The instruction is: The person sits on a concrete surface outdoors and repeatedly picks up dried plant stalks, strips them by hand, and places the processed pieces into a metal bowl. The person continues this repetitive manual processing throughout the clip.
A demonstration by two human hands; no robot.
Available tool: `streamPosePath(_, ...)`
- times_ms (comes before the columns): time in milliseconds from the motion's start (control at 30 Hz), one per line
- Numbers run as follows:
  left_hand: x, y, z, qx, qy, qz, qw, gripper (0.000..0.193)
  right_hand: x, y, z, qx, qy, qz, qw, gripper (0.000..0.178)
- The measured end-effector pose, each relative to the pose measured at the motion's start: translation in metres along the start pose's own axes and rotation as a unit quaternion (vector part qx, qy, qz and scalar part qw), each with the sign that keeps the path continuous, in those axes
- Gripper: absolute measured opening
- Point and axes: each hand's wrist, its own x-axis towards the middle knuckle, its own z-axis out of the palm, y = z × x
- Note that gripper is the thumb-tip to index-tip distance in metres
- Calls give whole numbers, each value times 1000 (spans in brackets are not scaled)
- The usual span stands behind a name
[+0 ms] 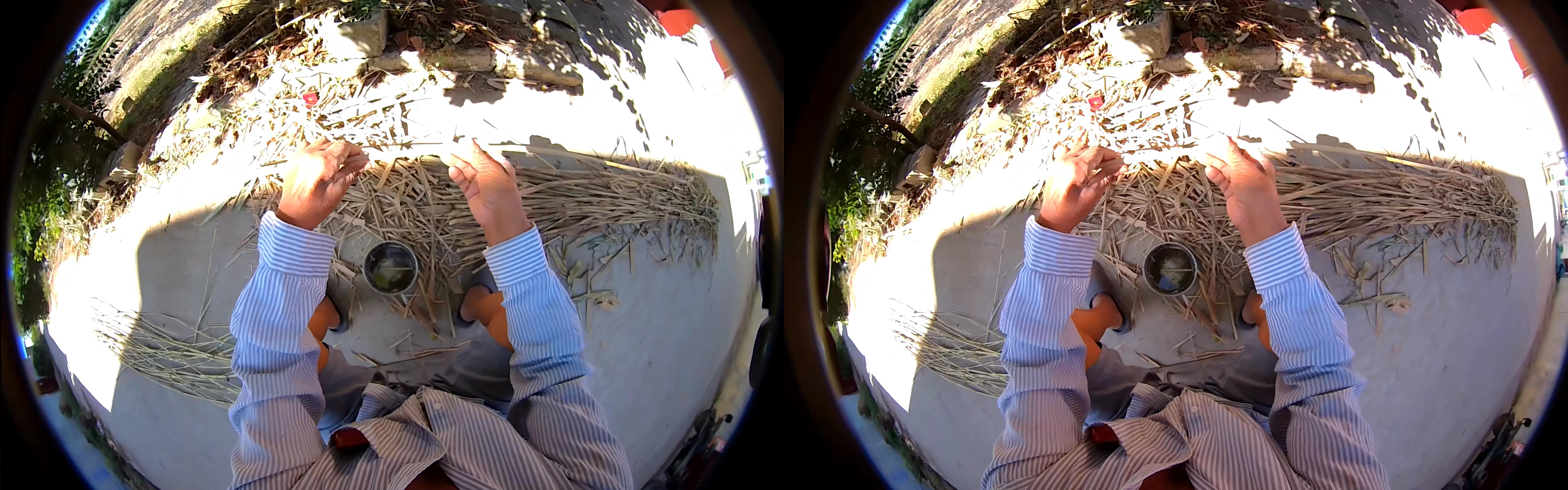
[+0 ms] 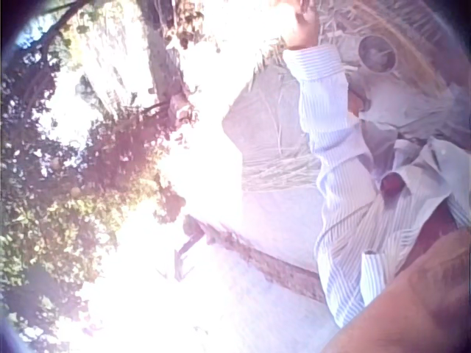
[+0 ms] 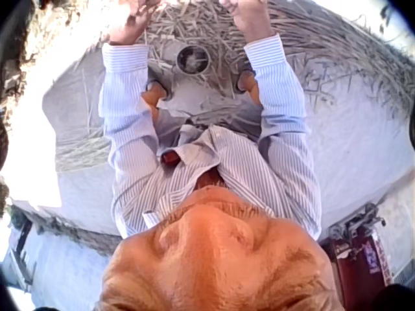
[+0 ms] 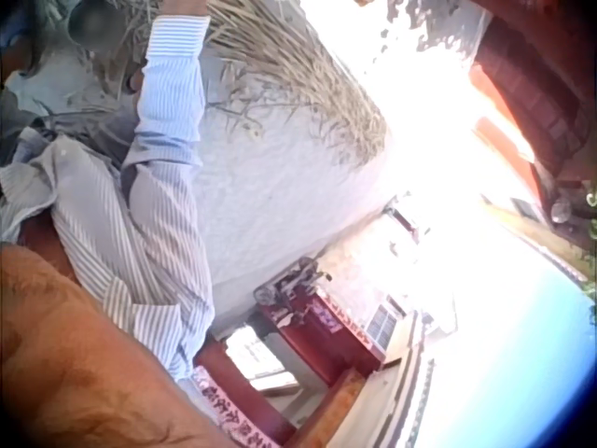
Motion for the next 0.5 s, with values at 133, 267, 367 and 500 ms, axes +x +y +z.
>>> streamPosePath(133,-11,-24,18,-264,63,-153,950,27,-8,-11,6,-26,16,-21,999,33)
streamPosePath(267,-8,-12,8,-308,0,-227,924,30,-12,-15,7,-50,13,-64,997,29)
streamPosePath(367,-12,-18,15,-310,23,-209,927,28,-13,-13,11,-51,-15,-109,993,27)
streamPosePath(500,8,26,31,-39,65,22,997,25,-22,2,20,-91,-45,-102,990,27)
